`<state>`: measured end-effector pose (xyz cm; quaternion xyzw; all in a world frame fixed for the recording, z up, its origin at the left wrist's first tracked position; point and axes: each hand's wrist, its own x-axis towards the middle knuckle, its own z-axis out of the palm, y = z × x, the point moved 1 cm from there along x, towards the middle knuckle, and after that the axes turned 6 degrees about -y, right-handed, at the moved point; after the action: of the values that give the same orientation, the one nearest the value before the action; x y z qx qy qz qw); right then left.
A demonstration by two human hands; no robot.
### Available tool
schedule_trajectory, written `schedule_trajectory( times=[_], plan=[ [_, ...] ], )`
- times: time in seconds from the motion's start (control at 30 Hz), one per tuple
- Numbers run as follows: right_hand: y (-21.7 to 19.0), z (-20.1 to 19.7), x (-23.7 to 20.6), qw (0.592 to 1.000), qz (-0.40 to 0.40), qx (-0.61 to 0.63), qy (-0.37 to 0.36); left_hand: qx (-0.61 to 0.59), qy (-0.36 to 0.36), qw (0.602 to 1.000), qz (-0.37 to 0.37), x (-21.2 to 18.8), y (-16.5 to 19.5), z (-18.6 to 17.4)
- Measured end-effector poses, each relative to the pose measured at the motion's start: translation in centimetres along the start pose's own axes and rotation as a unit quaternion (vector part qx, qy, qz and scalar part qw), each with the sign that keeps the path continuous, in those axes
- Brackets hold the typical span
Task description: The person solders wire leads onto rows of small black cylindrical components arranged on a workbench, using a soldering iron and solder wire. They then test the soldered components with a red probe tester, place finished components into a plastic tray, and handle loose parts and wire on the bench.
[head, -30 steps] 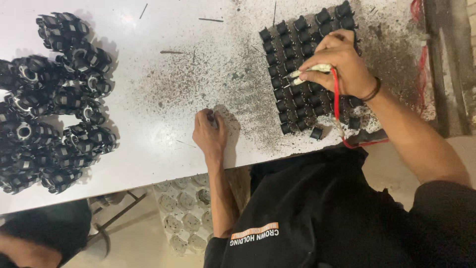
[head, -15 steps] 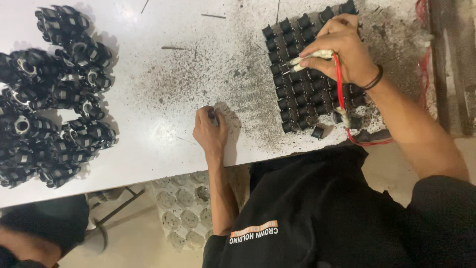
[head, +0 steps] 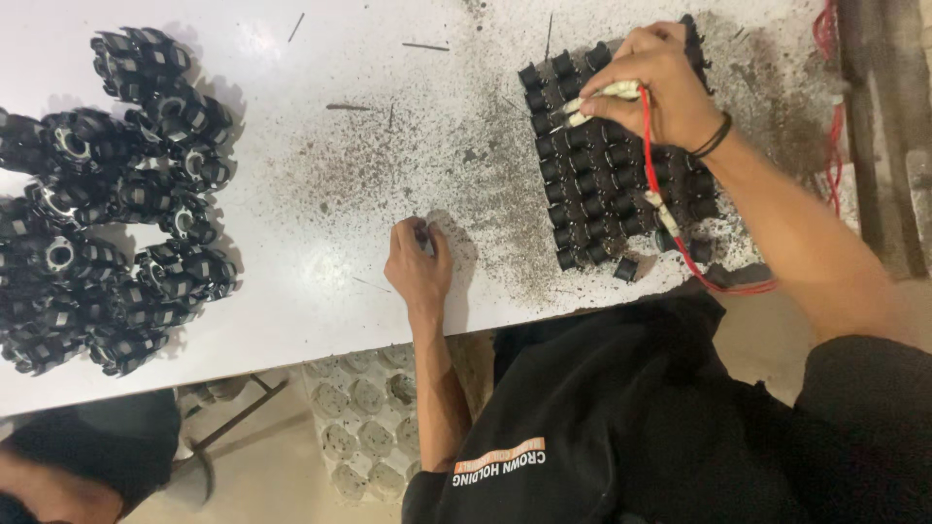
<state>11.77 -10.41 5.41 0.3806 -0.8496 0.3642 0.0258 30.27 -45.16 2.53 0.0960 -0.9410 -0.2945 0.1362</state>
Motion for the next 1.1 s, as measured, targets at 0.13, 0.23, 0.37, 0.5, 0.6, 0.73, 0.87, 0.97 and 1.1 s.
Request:
schedule_trajectory(
  times=[0.13, 0.23, 0.37, 0.5, 0.6, 0.73, 0.87, 0.97, 1.1],
  plan=[
    [-0.1, 0.9, 0.8, 1.0, 0.008, -0.016, -0.005, 0.0, 0.008, 1.0, -0.006, 0.6, 0.2, 0.2],
    [-0.3, 0.0, 0.9, 0.999, -0.009, -0.027, -0.021, 0.004, 0.008, 1.0, 0.002, 0.7, 0.4, 0.3],
    [0.6, -1.6, 1.1, 0.999, -0.009, -0.027, -0.021, 0.001, 0.0, 1.0, 0.004, 0.4, 0.3, 0.5],
    [1.8, -0.6, 1.9, 1.0, 0.007, -0.006, -0.019, 0.0, -0.013, 1.0, -0.011, 0.4, 0.1, 0.5],
    [2.4, 0.2, 2.6, 1.0, -0.008, -0.025, -0.002, 0.003, -0.005, 1.0, -0.008, 0.9, 0.2, 0.4],
    [3.4, -0.9, 3.2, 0.999, -0.033, -0.032, -0.003, -0.001, -0.004, 1.0, 0.001, 1.5, 0.4, 0.4],
    [5.1, -1.4, 4.3, 1.0, -0.014, 0.026, -0.009, 0.007, -0.012, 1.0, -0.012, 1.7, 0.4, 0.5],
    [5.8, -0.6, 5.2, 1.0, -0.01, 0.01, 0.008, -0.004, -0.003, 1.0, -0.003, 1.9, 0.5, 0.6],
    [6.2, -0.3, 6.1, 1.0, 0.002, 0.011, 0.003, -0.026, 0.009, 1.0, -0.01, 2.5, 0.5, 0.6]
  ],
)
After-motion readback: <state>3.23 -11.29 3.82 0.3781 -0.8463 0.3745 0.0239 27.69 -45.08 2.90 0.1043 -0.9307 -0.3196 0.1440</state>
